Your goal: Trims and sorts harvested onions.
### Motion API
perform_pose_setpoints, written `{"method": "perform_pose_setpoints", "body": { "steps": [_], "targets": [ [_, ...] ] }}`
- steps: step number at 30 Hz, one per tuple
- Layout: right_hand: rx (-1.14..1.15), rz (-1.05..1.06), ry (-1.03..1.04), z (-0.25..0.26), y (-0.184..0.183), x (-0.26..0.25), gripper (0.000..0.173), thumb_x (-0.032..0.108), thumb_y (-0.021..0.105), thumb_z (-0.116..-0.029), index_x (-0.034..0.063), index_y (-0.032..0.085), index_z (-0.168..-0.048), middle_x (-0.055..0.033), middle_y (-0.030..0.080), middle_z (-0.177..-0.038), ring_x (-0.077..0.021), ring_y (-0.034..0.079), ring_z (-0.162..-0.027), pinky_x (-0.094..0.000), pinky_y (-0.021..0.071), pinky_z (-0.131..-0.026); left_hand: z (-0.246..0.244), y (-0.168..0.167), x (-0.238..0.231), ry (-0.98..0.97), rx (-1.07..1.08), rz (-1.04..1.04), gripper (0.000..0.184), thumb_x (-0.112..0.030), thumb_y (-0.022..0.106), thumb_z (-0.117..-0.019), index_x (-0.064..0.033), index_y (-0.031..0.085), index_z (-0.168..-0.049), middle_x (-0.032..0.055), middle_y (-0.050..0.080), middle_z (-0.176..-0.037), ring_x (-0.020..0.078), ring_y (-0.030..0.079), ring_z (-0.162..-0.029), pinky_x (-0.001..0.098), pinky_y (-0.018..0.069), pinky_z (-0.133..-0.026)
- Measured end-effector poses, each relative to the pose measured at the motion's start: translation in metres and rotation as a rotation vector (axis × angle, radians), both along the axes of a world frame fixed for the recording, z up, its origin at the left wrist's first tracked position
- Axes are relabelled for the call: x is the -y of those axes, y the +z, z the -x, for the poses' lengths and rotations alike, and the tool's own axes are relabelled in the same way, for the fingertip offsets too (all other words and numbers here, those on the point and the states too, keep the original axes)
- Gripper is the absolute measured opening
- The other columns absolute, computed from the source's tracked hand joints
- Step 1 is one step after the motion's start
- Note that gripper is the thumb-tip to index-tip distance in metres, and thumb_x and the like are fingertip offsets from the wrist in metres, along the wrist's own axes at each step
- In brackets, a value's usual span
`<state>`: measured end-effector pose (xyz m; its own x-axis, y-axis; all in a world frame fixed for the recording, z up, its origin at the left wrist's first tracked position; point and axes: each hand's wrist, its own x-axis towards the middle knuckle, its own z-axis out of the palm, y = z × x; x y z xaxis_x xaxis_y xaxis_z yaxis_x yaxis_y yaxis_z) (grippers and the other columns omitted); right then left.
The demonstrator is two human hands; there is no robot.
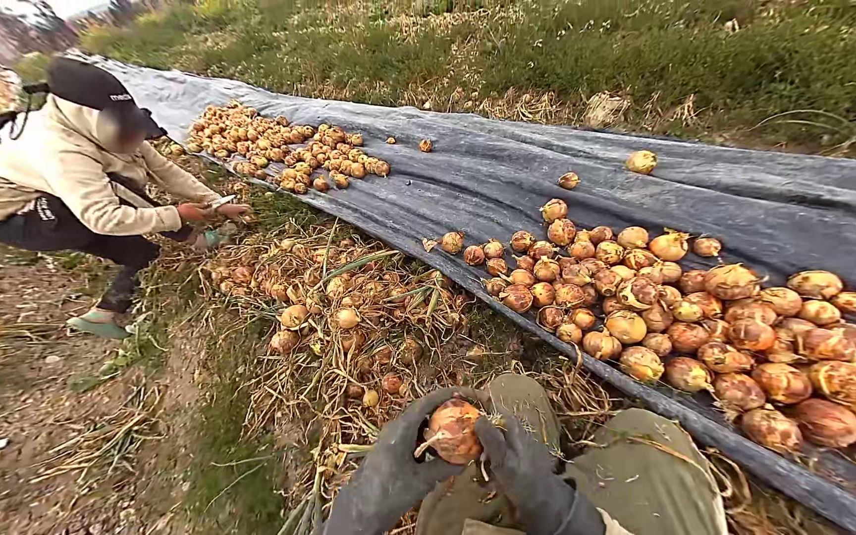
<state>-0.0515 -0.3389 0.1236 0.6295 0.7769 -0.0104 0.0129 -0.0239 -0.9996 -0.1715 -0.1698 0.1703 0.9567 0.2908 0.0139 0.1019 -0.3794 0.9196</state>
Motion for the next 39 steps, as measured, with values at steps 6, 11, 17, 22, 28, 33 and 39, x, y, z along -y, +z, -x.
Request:
{"method": "perform_pose_setpoints", "body": {
  "steps": [6, 11, 17, 22, 28, 33, 39],
  "targets": [
    [0.123, 0.059, 0.01, 0.011, 0.002, 0.008, 0.046, 0.04, 0.035, -0.1107, 0.0159, 0.063, -0.139, 0.0019, 0.07, -0.128, -0.0062, 0.067, -0.113, -0.0305, 0.0562, -0.1, 0.016, 0.021, -0.004, -0.128, -0.377, 0.01, 0.075, -0.036, 0.09, -0.0785, -0.0267, 0.058, -0.145, -0.0056, 0.069, -0.131, 0.0064, 0.066, -0.119, 0.0338, 0.0563, -0.105],
    [0.661, 0.073, -0.159, 0.01, -0.021, 0.017, 0.047, 0.034, 0.042, -0.1065, 0.014, 0.059, -0.145, -0.0063, 0.076, -0.109, -0.0172, 0.075, -0.087, -0.0433, 0.0628, -0.074, 0.036, -0.007, 0.017, 0.148, -0.527, 0.594, 0.035, -0.016, 0.082, -0.0834, -0.0083, 0.062, -0.111, 0.003, 0.064, -0.074, 0.0087, 0.053, -0.049, 0.0233, 0.0461, -0.045],
    [0.303, 0.682, 0.095, -0.012, -0.021, 0.03, 0.072, 0.071, 0.033, -0.0995, 0.0168, 0.061, -0.14, -0.0138, 0.072, -0.113, -0.0311, 0.07, -0.106, -0.0555, 0.0537, -0.093, 0.018, 0.02, 0.011, 0.168, -0.525, 0.068, 0.029, -0.036, 0.052, -0.1067, -0.0125, 0.068, -0.098, -0.0009, 0.072, -0.075, 0.0093, 0.059, -0.052, 0.0276, 0.0487, -0.051],
    [-0.009, 0.581, 0.084, 0.005, -0.022, 0.017, 0.074, 0.073, 0.042, -0.097, 0.0095, 0.063, -0.129, -0.0123, 0.07, -0.105, -0.0241, 0.07, -0.097, -0.0491, 0.0567, -0.089, -0.012, 0.039, 0.024, -0.124, -0.693, -0.479, 0.042, -0.041, 0.045, -0.1078, -0.012, 0.068, -0.128, 0.0109, 0.073, -0.115, 0.0272, 0.069, -0.111, 0.0512, 0.0521, -0.101],
    [0.204, 0.484, 0.056, 0.002, -0.021, 0.038, 0.043, 0.037, 0.047, -0.1063, 0.0059, 0.064, -0.131, -0.0225, 0.068, -0.114, -0.0338, 0.068, -0.104, -0.0542, 0.0544, -0.089, -0.046, 0.022, 0.04, -0.466, -0.763, -0.492, 0.05, -0.045, 0.047, -0.1067, -0.0018, 0.07, -0.113, 0.024, 0.071, -0.11, 0.0432, 0.068, -0.107, 0.0644, 0.0501, -0.093],
    [0.468, 0.515, -0.215, -0.091, 0.023, 0.021, 0.063, 0.057, 0.037, -0.1032, 0.0064, 0.075, -0.106, -0.0135, 0.072, -0.088, -0.0263, 0.071, -0.087, -0.0475, 0.0551, -0.081, -0.061, -0.018, -0.034, -0.062, -1.102, -0.642, 0.047, -0.038, 0.046, -0.1046, 0.0003, 0.069, -0.119, 0.0275, 0.069, -0.122, 0.0464, 0.066, -0.116, 0.0679, 0.0511, -0.094],
    [0.468, 0.484, -0.44, -0.153, 0.02, 0.024, 0.052, 0.057, 0.051, -0.0998, 0.0304, 0.059, -0.144, 0.0007, 0.072, -0.12, -0.0144, 0.071, -0.102, -0.0461, 0.0583, -0.09, -0.075, -0.158, -0.143, -0.038, -1.014, -0.799, 0.057, -0.008, 0.066, -0.0888, -0.0115, 0.057, -0.145, 0.0199, 0.054, -0.148, 0.0418, 0.052, -0.136, 0.0605, 0.0484, -0.106]
  ]
}}
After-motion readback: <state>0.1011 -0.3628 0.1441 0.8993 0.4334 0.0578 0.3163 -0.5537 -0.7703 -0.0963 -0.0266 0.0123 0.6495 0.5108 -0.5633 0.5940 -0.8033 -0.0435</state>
